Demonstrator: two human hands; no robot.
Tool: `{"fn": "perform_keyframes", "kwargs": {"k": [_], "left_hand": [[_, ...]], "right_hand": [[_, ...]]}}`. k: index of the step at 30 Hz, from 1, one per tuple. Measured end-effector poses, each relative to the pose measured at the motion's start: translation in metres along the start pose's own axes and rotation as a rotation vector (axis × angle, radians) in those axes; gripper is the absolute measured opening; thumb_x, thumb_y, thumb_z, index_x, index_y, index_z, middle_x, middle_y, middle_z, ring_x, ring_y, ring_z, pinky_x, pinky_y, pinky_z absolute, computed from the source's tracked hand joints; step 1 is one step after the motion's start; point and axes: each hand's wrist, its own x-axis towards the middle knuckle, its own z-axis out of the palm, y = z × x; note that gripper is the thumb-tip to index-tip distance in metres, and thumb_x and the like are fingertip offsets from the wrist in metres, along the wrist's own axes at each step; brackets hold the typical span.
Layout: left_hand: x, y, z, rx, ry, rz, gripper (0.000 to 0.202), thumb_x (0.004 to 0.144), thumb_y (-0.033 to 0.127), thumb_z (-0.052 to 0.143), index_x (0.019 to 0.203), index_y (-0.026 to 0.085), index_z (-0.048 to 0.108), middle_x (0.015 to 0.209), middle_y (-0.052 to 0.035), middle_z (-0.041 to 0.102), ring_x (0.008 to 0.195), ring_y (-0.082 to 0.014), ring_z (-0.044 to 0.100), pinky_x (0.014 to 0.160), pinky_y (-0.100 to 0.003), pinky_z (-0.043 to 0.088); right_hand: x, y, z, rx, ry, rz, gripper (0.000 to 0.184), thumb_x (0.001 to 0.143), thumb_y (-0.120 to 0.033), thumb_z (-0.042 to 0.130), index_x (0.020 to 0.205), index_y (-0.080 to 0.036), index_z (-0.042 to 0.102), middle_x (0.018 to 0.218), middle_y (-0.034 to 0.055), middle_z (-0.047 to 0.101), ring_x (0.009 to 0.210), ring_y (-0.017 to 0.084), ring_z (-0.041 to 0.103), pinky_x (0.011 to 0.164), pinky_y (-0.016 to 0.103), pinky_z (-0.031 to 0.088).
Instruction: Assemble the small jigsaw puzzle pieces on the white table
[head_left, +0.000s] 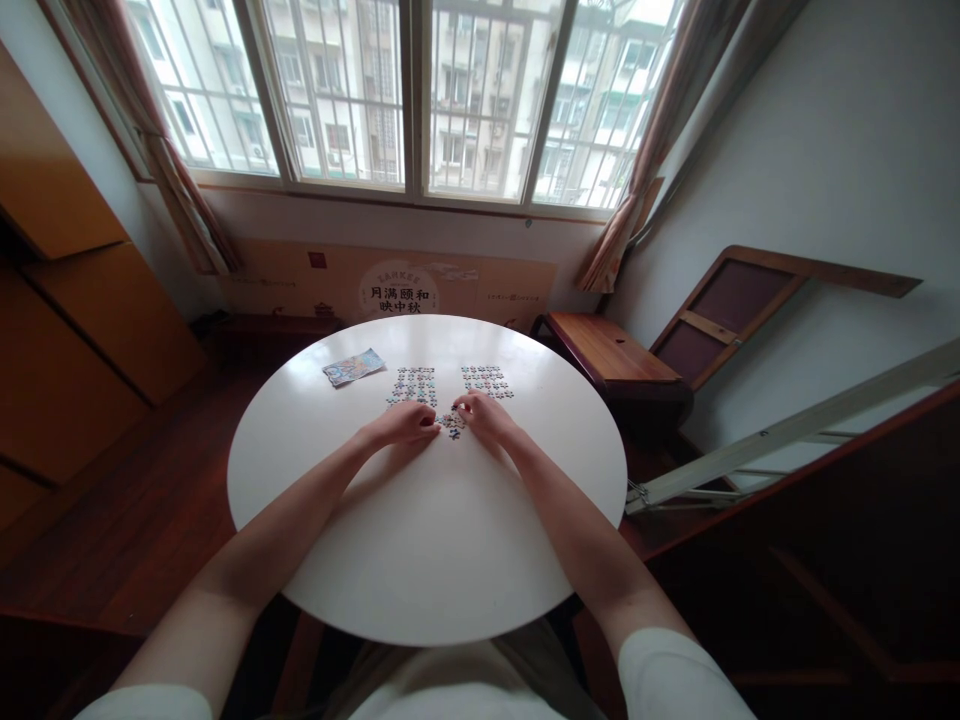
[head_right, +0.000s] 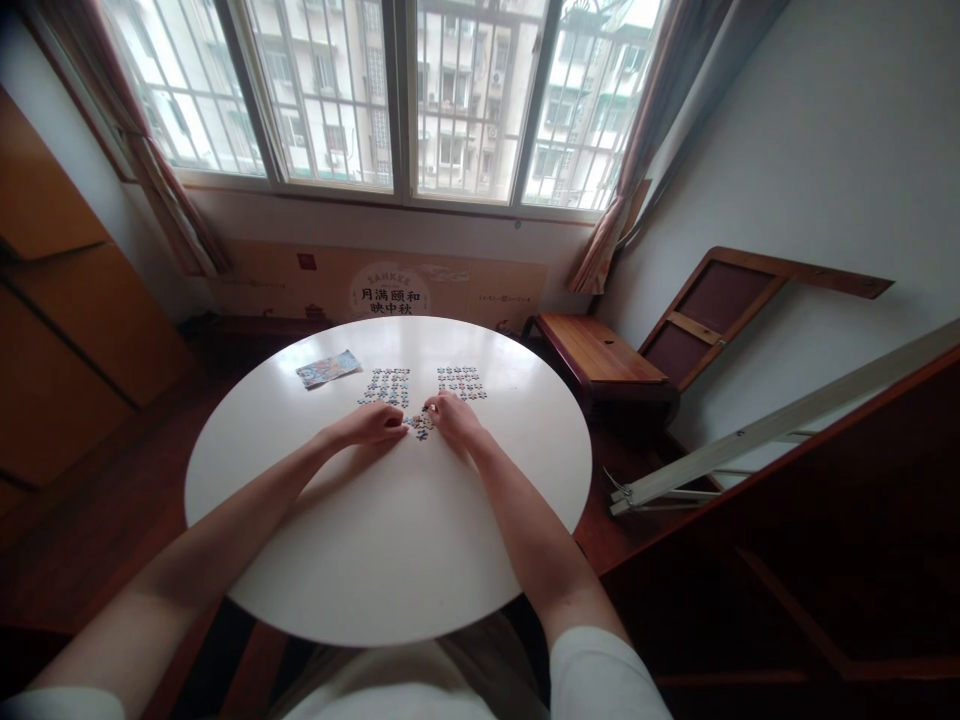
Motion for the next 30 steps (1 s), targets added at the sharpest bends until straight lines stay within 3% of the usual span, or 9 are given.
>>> {"fn": "perform_keyframes", "kwargs": {"k": [5, 16, 20, 25, 30], "left_hand": [[0.000, 0.000, 0.001, 0.009, 0.001, -0.009, 0.036, 0.077, 0.043, 0.047, 0.054, 0.015, 0.050, 0.049, 0.0021, 0.042, 0.047, -0.0082, 0.032, 0.047, -0.022, 0.020], [0.000, 0.000, 0.000, -0.001, -0.003, -0.015, 0.038, 0.078, 0.045, 0.046, 0.055, 0.015, 0.051, 0.050, 0.0017, 0.043, 0.047, -0.0082, 0.032, 0.047, -0.022, 0.021], [0.000, -0.002, 0.001, -0.007, -0.017, -0.023, 0.037, 0.079, 0.045, 0.047, 0.057, 0.015, 0.053, 0.052, 0.0013, 0.048, 0.048, -0.0088, 0.035, 0.047, -0.023, 0.022], [0.001, -0.004, 0.001, -0.043, -0.033, -0.041, 0.036, 0.080, 0.046, 0.048, 0.063, 0.016, 0.056, 0.058, 0.0008, 0.055, 0.050, -0.0092, 0.041, 0.050, -0.022, 0.025], [0.002, -0.006, 0.004, -0.044, -0.021, -0.077, 0.034, 0.080, 0.052, 0.048, 0.084, 0.019, 0.058, 0.055, 0.0037, 0.053, 0.047, -0.0098, 0.042, 0.048, -0.021, 0.025]], "right_hand": [[0.002, 0.001, -0.001, 0.006, 0.022, 0.067, 0.026, 0.079, -0.024, 0.056, 0.103, -0.021, 0.067, 0.080, 0.0058, 0.064, 0.073, 0.017, 0.056, 0.066, 0.025, 0.038], [0.003, 0.005, -0.002, 0.129, 0.027, 0.205, 0.015, 0.072, -0.028, 0.066, 0.084, -0.020, 0.066, 0.074, 0.0030, 0.065, 0.062, 0.013, 0.055, 0.058, 0.024, 0.038], [0.006, 0.009, -0.001, 0.215, 0.037, 0.193, 0.010, 0.070, -0.026, 0.066, 0.073, -0.018, 0.063, 0.072, 0.0039, 0.064, 0.062, 0.013, 0.056, 0.058, 0.024, 0.040], [0.011, 0.009, 0.000, 0.492, 0.104, 0.122, 0.016, 0.067, -0.030, 0.067, 0.067, -0.015, 0.060, 0.071, 0.0043, 0.063, 0.062, 0.013, 0.057, 0.056, 0.023, 0.042], [0.006, 0.002, 0.000, 0.851, 0.004, 0.136, 0.030, 0.061, -0.039, 0.071, 0.069, -0.015, 0.057, 0.057, -0.0008, 0.056, 0.048, 0.009, 0.050, 0.045, 0.021, 0.037]]}}
